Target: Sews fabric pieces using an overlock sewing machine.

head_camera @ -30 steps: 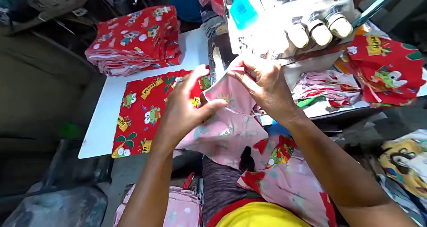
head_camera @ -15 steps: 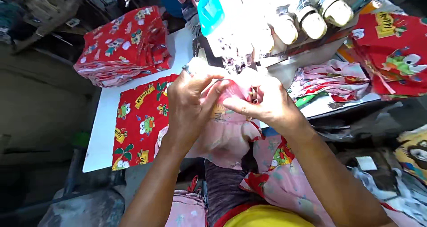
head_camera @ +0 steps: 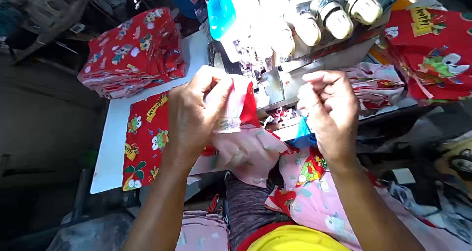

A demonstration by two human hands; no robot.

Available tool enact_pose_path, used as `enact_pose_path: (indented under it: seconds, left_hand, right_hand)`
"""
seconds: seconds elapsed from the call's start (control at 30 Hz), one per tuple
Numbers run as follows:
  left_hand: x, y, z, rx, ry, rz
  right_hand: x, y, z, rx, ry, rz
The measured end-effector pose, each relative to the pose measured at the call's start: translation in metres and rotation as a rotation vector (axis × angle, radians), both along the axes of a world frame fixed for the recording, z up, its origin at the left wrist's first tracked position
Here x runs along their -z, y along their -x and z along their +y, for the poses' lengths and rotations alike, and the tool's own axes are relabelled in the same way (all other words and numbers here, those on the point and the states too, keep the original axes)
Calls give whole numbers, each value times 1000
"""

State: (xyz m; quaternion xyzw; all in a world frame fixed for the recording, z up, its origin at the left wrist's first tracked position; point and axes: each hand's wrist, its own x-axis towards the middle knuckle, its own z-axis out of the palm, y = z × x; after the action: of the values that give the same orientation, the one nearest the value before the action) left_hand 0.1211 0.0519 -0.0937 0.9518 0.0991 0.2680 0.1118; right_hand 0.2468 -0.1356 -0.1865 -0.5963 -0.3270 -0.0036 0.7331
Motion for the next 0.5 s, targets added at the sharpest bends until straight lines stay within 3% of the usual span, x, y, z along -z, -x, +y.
enact_pose_path:
  seconds: [0.13,0.27,0.5]
  left_hand:
    - [-9,-3,-24,71,-123,97]
    - [-16,-3,-31,187,-224,130]
    - [-17,15,-10,-37,101,-5]
  right_hand:
    - [-22,10,16,-185,-35,-156]
    - [-36,15,21,-305,82,-115]
    - [-19,21,21,-287,174,-55]
